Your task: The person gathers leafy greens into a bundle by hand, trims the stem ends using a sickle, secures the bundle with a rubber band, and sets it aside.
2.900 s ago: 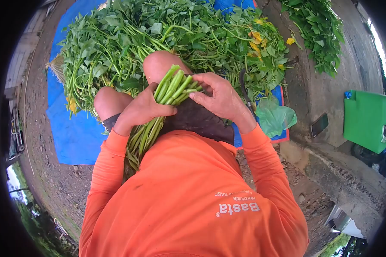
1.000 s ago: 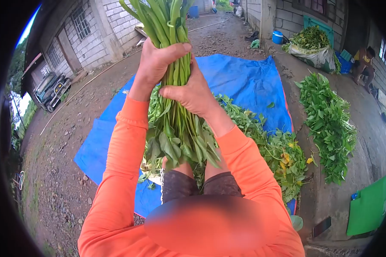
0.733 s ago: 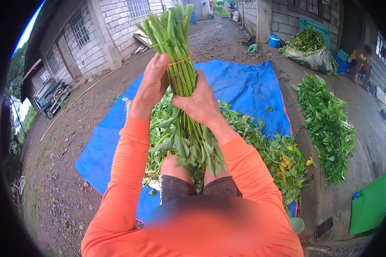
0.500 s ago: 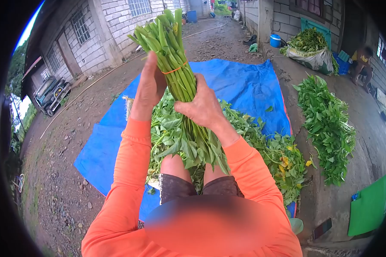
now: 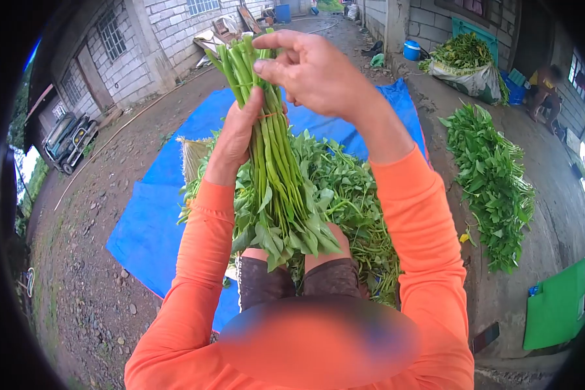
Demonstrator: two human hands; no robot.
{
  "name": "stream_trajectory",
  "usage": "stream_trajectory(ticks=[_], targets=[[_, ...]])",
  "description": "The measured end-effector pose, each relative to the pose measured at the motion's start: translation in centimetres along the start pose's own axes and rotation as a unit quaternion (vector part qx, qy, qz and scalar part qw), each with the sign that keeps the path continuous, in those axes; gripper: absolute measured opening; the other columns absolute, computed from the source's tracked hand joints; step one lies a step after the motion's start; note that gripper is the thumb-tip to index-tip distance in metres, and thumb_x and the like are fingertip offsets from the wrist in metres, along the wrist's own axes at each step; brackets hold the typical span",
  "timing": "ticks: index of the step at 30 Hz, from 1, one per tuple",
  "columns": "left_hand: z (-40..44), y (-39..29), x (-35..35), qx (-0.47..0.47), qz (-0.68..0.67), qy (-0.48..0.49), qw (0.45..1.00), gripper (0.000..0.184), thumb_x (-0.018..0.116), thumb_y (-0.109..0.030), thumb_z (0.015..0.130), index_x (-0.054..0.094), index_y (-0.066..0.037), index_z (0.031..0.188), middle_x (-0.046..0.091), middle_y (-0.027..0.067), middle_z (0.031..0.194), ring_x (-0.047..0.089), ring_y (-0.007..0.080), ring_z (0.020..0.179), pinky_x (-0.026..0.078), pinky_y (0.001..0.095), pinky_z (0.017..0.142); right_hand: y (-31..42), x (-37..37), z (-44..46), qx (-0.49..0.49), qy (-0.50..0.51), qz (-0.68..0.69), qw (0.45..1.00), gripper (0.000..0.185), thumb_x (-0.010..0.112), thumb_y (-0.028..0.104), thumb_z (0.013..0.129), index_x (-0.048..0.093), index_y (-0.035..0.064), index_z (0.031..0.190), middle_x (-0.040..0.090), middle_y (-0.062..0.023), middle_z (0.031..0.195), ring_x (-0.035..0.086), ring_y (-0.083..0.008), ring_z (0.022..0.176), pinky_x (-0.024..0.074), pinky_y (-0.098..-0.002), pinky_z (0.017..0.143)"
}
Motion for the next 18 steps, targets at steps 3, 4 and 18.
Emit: stream_trajectory(ticks=[3, 4, 18], targets=[[0.0, 1.5, -0.4, -0.044, -0.036, -0.013, 0.998, 0.08, 0.043, -0.081, 0.104, 0.063, -0.007, 0.128, 0.074, 0.0093, 0.1, 0.076, 0.0208, 0.084, 0.066, 0.0373, 0.075, -0.8, 0.4, 1.2, 0.032, 0.077, -0.013, 0.996, 0.044, 0.072, 0.03, 0.109, 0.069, 0.0049, 0.145, 0.065, 0.003, 0.088, 0.055, -0.0038, 0.067, 0.0472, -0.0238, 0.059], [0.1, 1.7, -0.5, -0.055, -0.044, -0.018, 0.997, 0.087, 0.036, -0.087, 0.102, 0.063, -0.008, 0.129, 0.074, 0.0094, 0.1, 0.077, 0.0208, 0.084, 0.066, 0.0376, 0.075, -0.9, 0.6, 1.4, 0.03, 0.093, -0.017, 0.995, 0.043, 0.071, 0.03, 0.109, 0.069, 0.005, 0.144, 0.064, 0.0032, 0.088, 0.054, -0.0038, 0.067, 0.0472, -0.0238, 0.059], [-0.8, 2.9, 0.2, -0.025, 0.029, -0.016, 0.999, 0.089, 0.045, -0.085, 0.102, 0.062, -0.005, 0.136, 0.07, 0.0057, 0.105, 0.069, 0.0124, 0.085, 0.06, 0.03, 0.071, -2.8, 2.4, 1.6, 0.054, -0.049, -0.189, 0.979, 0.043, 0.081, 0.037, 0.098, 0.077, -0.0025, 0.083, 0.071, -0.014, 0.067, 0.077, -0.0207, 0.069, 0.0598, -0.0373, 0.067]])
Point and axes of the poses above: each hand's wrist, its own z-axis towards the middle knuckle, its own x-axis out of the palm, y = z × x, the point moved 5 cm from there along z, towards the middle knuckle
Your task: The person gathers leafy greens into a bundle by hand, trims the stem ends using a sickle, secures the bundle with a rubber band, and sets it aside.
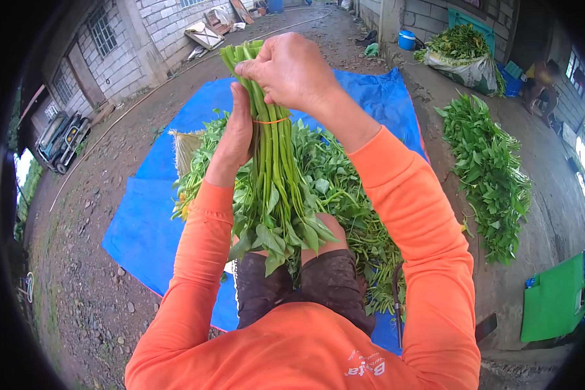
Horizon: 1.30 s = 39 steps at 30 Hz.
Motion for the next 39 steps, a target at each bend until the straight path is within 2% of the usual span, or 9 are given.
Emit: stream_trajectory(ticks=[6, 7, 12, 17, 26, 31, 34, 35, 39], targets=[[0.1, 2.0, -1.8, -0.07, -0.057, -0.024, 0.996, 0.074, 0.067, -0.072, 0.099, 0.06, -0.006, 0.131, 0.073, 0.0099, 0.101, 0.074, 0.022, 0.088, 0.064, 0.0385, 0.078, -1.1, -2.1, -1.8, 0.018, -0.109, 0.217, 0.97, 0.061, 0.088, 0.048, 0.092, 0.076, -0.0077, 0.112, 0.081, -0.0148, 0.092, 0.074, -0.0232, 0.072, 0.0635, -0.0478, 0.073], [0.0, 1.8, -2.3, -0.07, -0.1, -0.018, 0.992, 0.062, 0.065, -0.062, 0.103, 0.061, -0.005, 0.129, 0.072, 0.0112, 0.103, 0.074, 0.0228, 0.088, 0.065, 0.0395, 0.077, -1.2, -3.1, -3.1, 0.098, -0.057, 0.218, 0.969, 0.1, 0.095, 0.05, 0.084, 0.053, -0.0101, 0.152, 0.075, -0.0216, 0.129, 0.076, -0.0309, 0.105, 0.0604, -0.0564, 0.096], [0.3, 0.2, -0.7, 0.023, -0.229, -0.003, 0.973, 0.062, 0.06, -0.061, 0.107, 0.063, -0.004, 0.133, 0.073, 0.0128, 0.114, 0.074, 0.0222, 0.098, 0.064, 0.0396, 0.086, -5.2, 7.7, -8.7, -0.084, 0.007, 0.239, 0.967, 0.145, 0.102, 0.033, 0.077, 0.0, 0.0013, 0.176, 0.039, -0.0212, 0.169, 0.038, -0.0285, 0.16, 0.0293, -0.0469, 0.132], [0.9, -2.6, -1.2, 0.119, -0.073, -0.092, 0.986, 0.067, 0.067, -0.052, 0.106, 0.057, 0.0, 0.147, 0.064, 0.0132, 0.141, 0.066, 0.0229, 0.126, 0.058, 0.0418, 0.103, -6.6, 5.2, -8.5, 0.001, -0.003, 0.188, 0.982, 0.117, 0.081, 0.016, 0.073, 0.02, -0.0041, 0.171, 0.068, -0.0252, 0.139, 0.071, -0.035, 0.123, 0.0537, -0.0408, 0.108], [2.9, -10.3, -1.5, 0.213, 0.335, -0.062, 0.916, 0.063, 0.082, -0.03, 0.097, 0.061, -0.003, 0.15, 0.068, 0.0105, 0.139, 0.07, 0.0202, 0.115, 0.058, 0.0367, 0.097, -7.5, 1.5, -9.3, -0.029, -0.06, -0.045, 0.997, 0.108, 0.081, 0.015, 0.077, 0.027, 0.0025, 0.17, 0.062, -0.0333, 0.146, 0.065, -0.0504, 0.129, 0.054, -0.0516, 0.108], [3.8, -7.5, -2.6, 0.133, 0.147, -0.071, 0.977, 0.049, 0.076, -0.014, 0.094, 0.068, -0.003, 0.142, 0.062, 0.0141, 0.142, 0.07, 0.0143, 0.111, 0.06, 0.0295, 0.086, -8.3, 1.4, -10.0, 0.013, -0.039, -0.041, 0.998, 0.107, 0.081, 0.016, 0.077, 0.029, 0.0028, 0.17, 0.062, -0.0322, 0.147, 0.066, -0.0508, 0.127, 0.0558, -0.0525, 0.106], [2.5, -8.4, -1.9, 0.303, 0.421, -0.136, 0.844, 0.047, 0.075, -0.014, 0.094, 0.07, -0.003, 0.139, 0.063, 0.0138, 0.145, 0.067, 0.0205, 0.122, 0.058, 0.0347, 0.098, -8.4, 1.7, -10.6, 0.0, -0.038, -0.088, 0.995, 0.105, 0.081, 0.016, 0.077, 0.031, 0.0026, 0.169, 0.062, -0.0312, 0.147, 0.066, -0.0508, 0.126, 0.0567, -0.0536, 0.105], [2.2, -8.3, -2.1, 0.266, 0.41, -0.13, 0.863, 0.054, 0.074, -0.018, 0.095, 0.066, -0.002, 0.145, 0.066, 0.0106, 0.144, 0.056, 0.0245, 0.142, 0.048, 0.0431, 0.116, -8.3, 1.7, -10.8, 0.002, -0.033, -0.096, 0.995, 0.105, 0.081, 0.015, 0.078, 0.031, 0.0026, 0.169, 0.062, -0.0311, 0.148, 0.066, -0.0508, 0.127, 0.0567, -0.0536, 0.105], [1.7, -8.7, -1.4, 0.156, 0.285, -0.018, 0.945, 0.057, 0.074, -0.018, 0.093, 0.065, -0.002, 0.148, 0.07, 0.0093, 0.139, 0.062, 0.0216, 0.134, 0.052, 0.0357, 0.108, -8.2, 1.0, -11.2, -0.017, -0.042, -0.121, 0.992, 0.104, 0.082, 0.014, 0.078, 0.032, 0.0029, 0.168, 0.06, -0.0308, 0.151, 0.065, -0.0501, 0.128, 0.0567, -0.0533, 0.105]])
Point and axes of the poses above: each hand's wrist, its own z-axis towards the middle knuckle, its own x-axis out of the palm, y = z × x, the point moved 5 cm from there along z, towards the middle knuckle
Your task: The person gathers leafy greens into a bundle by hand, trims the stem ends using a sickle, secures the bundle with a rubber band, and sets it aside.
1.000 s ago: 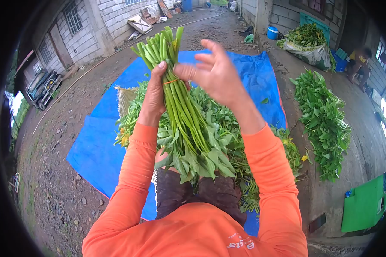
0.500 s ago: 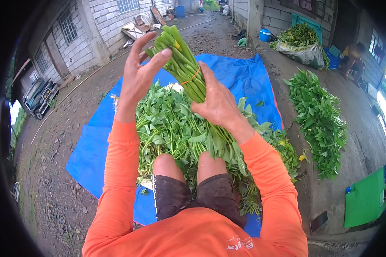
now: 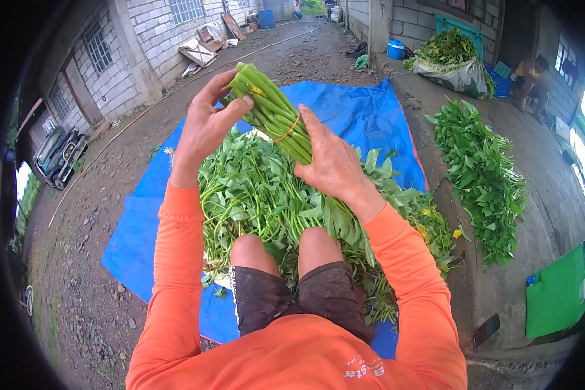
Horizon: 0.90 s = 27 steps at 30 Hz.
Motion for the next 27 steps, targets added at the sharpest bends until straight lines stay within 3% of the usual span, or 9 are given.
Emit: stream_trajectory(ticks=[2, 7, 10, 14, 20, 23, 26, 27], targets=[[0.1, 0.4, -0.3, 0.006, 0.074, -0.003, 0.997, 0.06, 0.074, -0.017, 0.092, 0.064, 0.0, 0.149, 0.072, 0.0094, 0.135, 0.065, 0.0193, 0.127, 0.054, 0.0329, 0.103, -0.3, -0.1, -0.1, -0.008, 0.001, 0.006, 1.0, 0.104, 0.081, 0.014, 0.077, 0.032, 0.0028, 0.169, 0.059, -0.0307, 0.152, 0.064, -0.0488, 0.132, 0.0548, -0.0517, 0.108], [0.6, 1.6, -0.1, -0.035, 0.05, 0.018, 0.998, 0.063, 0.076, -0.017, 0.09, 0.063, 0.006, 0.147, 0.075, 0.0117, 0.122, 0.068, 0.0153, 0.106, 0.056, 0.0312, 0.092, -1.1, 0.1, -0.2, 0.057, 0.062, 0.121, 0.989, 0.106, 0.081, 0.013, 0.076, 0.032, 0.0003, 0.169, 0.058, -0.0274, 0.156, 0.062, -0.0395, 0.142, 0.0481, -0.045, 0.118], [0.7, 1.5, 0.3, -0.067, 0.018, 0.028, 0.997, 0.062, 0.074, -0.017, 0.09, 0.064, 0.009, 0.144, 0.075, 0.0113, 0.117, 0.068, 0.0149, 0.101, 0.055, 0.0311, 0.089, -1.3, 0.2, -0.5, 0.028, 0.048, 0.173, 0.983, 0.106, 0.08, 0.011, 0.074, 0.032, -0.0022, 0.168, 0.064, -0.0278, 0.148, 0.068, -0.0399, 0.133, 0.0524, -0.0435, 0.112], [1.1, 0.6, 1.3, -0.116, 0.027, 0.053, 0.991, 0.058, 0.073, -0.014, 0.087, 0.066, 0.01, 0.14, 0.075, 0.0094, 0.113, 0.069, 0.015, 0.098, 0.055, 0.0309, 0.087, -1.3, 0.2, -0.8, 0.027, 0.061, 0.185, 0.98, 0.107, 0.08, 0.01, 0.074, 0.031, -0.002, 0.168, 0.066, -0.0246, 0.147, 0.068, -0.0334, 0.134, 0.0507, -0.0406, 0.113], [1.2, 1.8, 1.8, -0.172, -0.144, 0.064, 0.973, 0.048, 0.071, -0.006, 0.084, 0.069, 0.005, 0.131, 0.072, 0.0132, 0.126, 0.069, 0.0166, 0.104, 0.056, 0.0312, 0.088, -1.0, 0.1, -0.9, 0.031, 0.066, 0.171, 0.983, 0.104, 0.079, 0.01, 0.075, 0.033, 0.001, 0.168, 0.066, -0.0247, 0.147, 0.068, -0.0358, 0.132, 0.0516, -0.0419, 0.112], [1.0, 3.3, 2.1, -0.141, -0.236, 0.054, 0.96, 0.037, 0.074, -0.004, 0.083, 0.07, -0.002, 0.119, 0.068, 0.0138, 0.138, 0.069, 0.017, 0.108, 0.056, 0.0326, 0.092, -1.0, 0.0, -0.9, 0.052, 0.067, 0.156, 0.984, 0.102, 0.078, 0.01, 0.075, 0.034, 0.0022, 0.167, 0.066, -0.0254, 0.146, 0.068, -0.0391, 0.131, 0.0526, -0.0434, 0.11], [0.5, 3.2, 1.8, -0.029, -0.277, 0.042, 0.96, 0.025, 0.081, -0.005, 0.084, 0.068, -0.007, 0.105, 0.066, 0.0121, 0.143, 0.068, 0.0171, 0.109, 0.057, 0.0339, 0.093, -1.3, -0.3, -0.8, 0.067, 0.068, 0.152, 0.984, 0.102, 0.078, 0.01, 0.075, 0.035, 0.0025, 0.167, 0.065, -0.0259, 0.147, 0.068, -0.0417, 0.132, 0.0528, -0.0442, 0.11], [0.4, 2.9, 1.9, -0.031, -0.278, 0.02, 0.96, 0.024, 0.082, -0.006, 0.084, 0.067, -0.008, 0.102, 0.066, 0.0119, 0.143, 0.068, 0.0174, 0.109, 0.057, 0.0342, 0.093, -1.4, -0.3, -0.8, 0.07, 0.069, 0.151, 0.984, 0.102, 0.078, 0.01, 0.075, 0.034, 0.0026, 0.167, 0.064, -0.0259, 0.149, 0.067, -0.042, 0.133, 0.0525, -0.0442, 0.111]])
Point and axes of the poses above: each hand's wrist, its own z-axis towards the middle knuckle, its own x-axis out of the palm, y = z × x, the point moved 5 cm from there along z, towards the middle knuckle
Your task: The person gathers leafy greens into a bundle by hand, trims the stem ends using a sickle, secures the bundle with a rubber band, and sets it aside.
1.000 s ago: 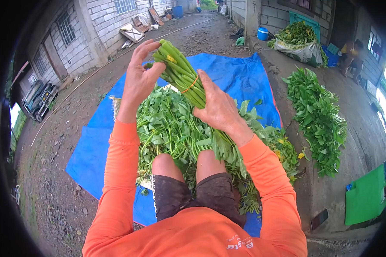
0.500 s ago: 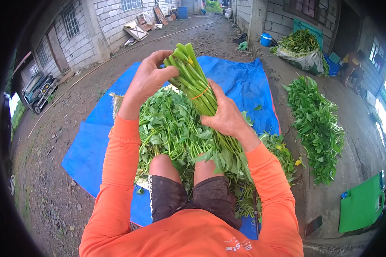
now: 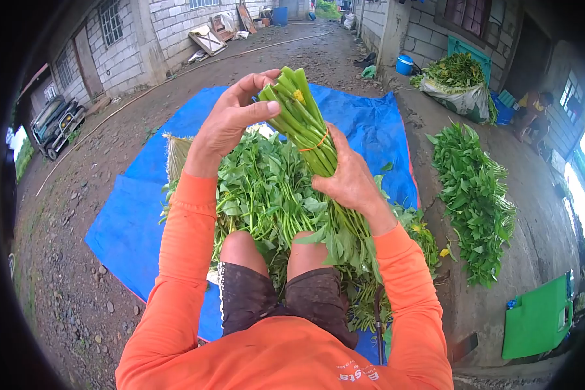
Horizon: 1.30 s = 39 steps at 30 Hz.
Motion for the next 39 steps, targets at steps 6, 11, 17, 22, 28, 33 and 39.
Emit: stream_trajectory(ticks=[6, 11, 17, 22, 28, 33, 39], targets=[[-1.3, 0.2, 0.5, 0.125, 0.391, -0.295, 0.863, 0.023, 0.083, -0.016, 0.098, 0.064, -0.006, 0.089, 0.07, 0.0095, 0.128, 0.068, 0.0178, 0.106, 0.056, 0.0339, 0.092, 0.5, 2.7, -0.2, -0.037, -0.068, -0.273, 0.959, 0.105, 0.084, 0.011, 0.079, 0.033, 0.0081, 0.171, 0.066, -0.0214, 0.126, 0.069, -0.0441, 0.113, 0.0554, -0.0524, 0.094], [-2.1, 3.8, -1.9, 0.081, 0.036, -0.425, 0.901, 0.057, 0.07, -0.042, 0.108, 0.05, -0.003, 0.145, 0.061, 0.0121, 0.138, 0.056, 0.0223, 0.131, 0.044, 0.0429, 0.115, 0.2, 3.9, 0.4, -0.041, -0.15, -0.322, 0.934, 0.107, 0.086, 0.009, 0.079, 0.032, 0.0096, 0.172, 0.062, -0.0173, 0.109, 0.068, -0.0408, 0.097, 0.0532, -0.0536, 0.081], [-4.5, 5.3, 4.6, -0.061, -0.014, -0.226, 0.972, 0.047, 0.074, -0.037, 0.104, 0.061, -0.002, 0.133, 0.069, 0.0097, 0.121, 0.067, 0.0203, 0.112, 0.054, 0.0378, 0.099, 1.5, 5.2, 1.8, -0.059, -0.146, -0.316, 0.936, 0.114, 0.09, 0.015, 0.08, 0.024, 0.0038, 0.173, 0.063, -0.0234, 0.125, 0.065, -0.0451, 0.116, 0.0522, -0.0548, 0.099], [-0.2, 3.6, 1.5, -0.061, -0.094, -0.098, 0.989, 0.034, 0.078, -0.028, 0.098, 0.067, -0.001, 0.116, 0.071, 0.0085, 0.094, 0.074, 0.0219, 0.083, 0.062, 0.0366, 0.074, 2.9, 2.5, 2.9, -0.104, -0.076, 0.045, 0.991, 0.14, 0.1, 0.028, 0.076, 0.005, -0.007, 0.172, 0.035, -0.0322, 0.17, 0.038, -0.0437, 0.157, 0.0306, -0.0459, 0.131], [-1.2, 4.2, 3.2, -0.063, -0.153, -0.115, 0.98, 0.038, 0.071, -0.039, 0.101, 0.07, -0.002, 0.109, 0.075, 0.0113, 0.096, 0.073, 0.0222, 0.082, 0.063, 0.0367, 0.077, 2.8, 4.9, 2.7, -0.07, -0.037, 0.201, 0.976, 0.14, 0.091, 0.018, 0.072, -0.003, -0.0038, 0.173, 0.047, -0.0262, 0.162, 0.055, -0.0329, 0.146, 0.0453, -0.0402, 0.121], [0.8, 6.4, 3.4, -0.091, -0.06, -0.028, 0.994, 0.064, 0.065, -0.041, 0.109, 0.052, 0.0, 0.157, 0.063, 0.017, 0.15, 0.059, 0.0257, 0.139, 0.053, 0.0435, 0.114, 2.4, 1.6, -0.1, 0.085, -0.009, 0.063, 0.994, 0.117, 0.084, 0.018, 0.072, 0.018, -0.0094, 0.165, 0.071, -0.0332, 0.124, 0.071, -0.0515, 0.109, 0.0579, -0.0535, 0.095], [-0.1, 6.1, 8.7, -0.16, -0.152, -0.141, 0.965, 0.046, 0.086, -0.026, 0.095, 0.068, 0.0, 0.128, 0.074, 0.0131, 0.115, 0.073, 0.0235, 0.101, 0.061, 0.0396, 0.092, -0.1, 2.6, -2.9, -0.002, -0.21, -0.103, 0.972, 0.079, 0.082, 0.011, 0.076, 0.043, -0.004, 0.143, 0.069, -0.0263, 0.111, 0.071, -0.0488, 0.102, 0.0572, -0.058, 0.086]])
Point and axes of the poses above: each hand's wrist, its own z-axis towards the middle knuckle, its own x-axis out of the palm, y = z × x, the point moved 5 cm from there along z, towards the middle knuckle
